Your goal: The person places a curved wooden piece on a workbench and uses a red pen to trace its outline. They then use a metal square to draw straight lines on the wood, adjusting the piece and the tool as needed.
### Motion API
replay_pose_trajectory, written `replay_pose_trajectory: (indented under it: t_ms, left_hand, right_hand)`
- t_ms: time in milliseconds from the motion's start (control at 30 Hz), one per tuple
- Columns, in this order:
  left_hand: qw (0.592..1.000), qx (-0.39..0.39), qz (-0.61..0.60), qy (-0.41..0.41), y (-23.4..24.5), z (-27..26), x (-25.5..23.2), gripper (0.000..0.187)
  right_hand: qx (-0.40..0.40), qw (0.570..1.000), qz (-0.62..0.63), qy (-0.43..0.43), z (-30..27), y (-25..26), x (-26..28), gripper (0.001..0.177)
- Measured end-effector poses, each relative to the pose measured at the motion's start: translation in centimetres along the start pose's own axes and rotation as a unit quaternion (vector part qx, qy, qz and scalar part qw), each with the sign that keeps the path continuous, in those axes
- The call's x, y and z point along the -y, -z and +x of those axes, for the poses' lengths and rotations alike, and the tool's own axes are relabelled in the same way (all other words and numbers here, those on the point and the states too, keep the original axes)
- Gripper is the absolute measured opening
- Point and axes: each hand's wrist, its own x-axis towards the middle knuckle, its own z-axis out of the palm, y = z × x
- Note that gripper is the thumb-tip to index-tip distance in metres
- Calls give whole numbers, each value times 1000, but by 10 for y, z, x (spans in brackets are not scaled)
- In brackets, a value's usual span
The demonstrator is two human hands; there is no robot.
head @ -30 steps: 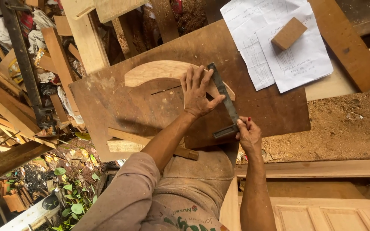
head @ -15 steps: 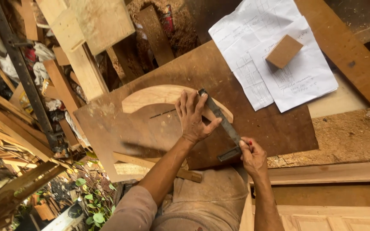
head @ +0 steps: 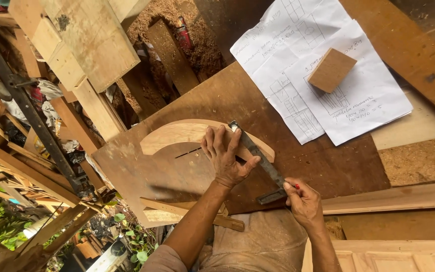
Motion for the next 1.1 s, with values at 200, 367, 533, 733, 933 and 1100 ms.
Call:
replay_pose_trajectory:
  t_ms: [200, 367, 533, 733, 933, 1100]
  left_hand:
    - [1000, -11, 13, 3, -9, -2, 2, 79]
    - [1000, -15, 18, 12, -14, -4, 3, 78]
    - [999, -29, 2, 15, -15, -4, 6, 77]
    - [998, -25, -32, 44, -26, -12, 11, 89]
    - [998, 5, -26, 59, -24, -16, 11, 89]
    - [998, 3, -40, 56, -23, -19, 10, 90]
  right_hand:
    - [2, 1000, 10, -21, -2, 0, 10, 26]
    - [2, 999, -7, -36, -1, 1, 12, 27]
    - [-3, 999, -22, -41, 0, 0, 9, 27]
    - [-45, 999, 4, 18, 1, -7, 8, 19]
    - [-54, 998, 8, 28, -2, -11, 7, 21]
    - [-68, 996, 11, 54, -7, -14, 12, 21]
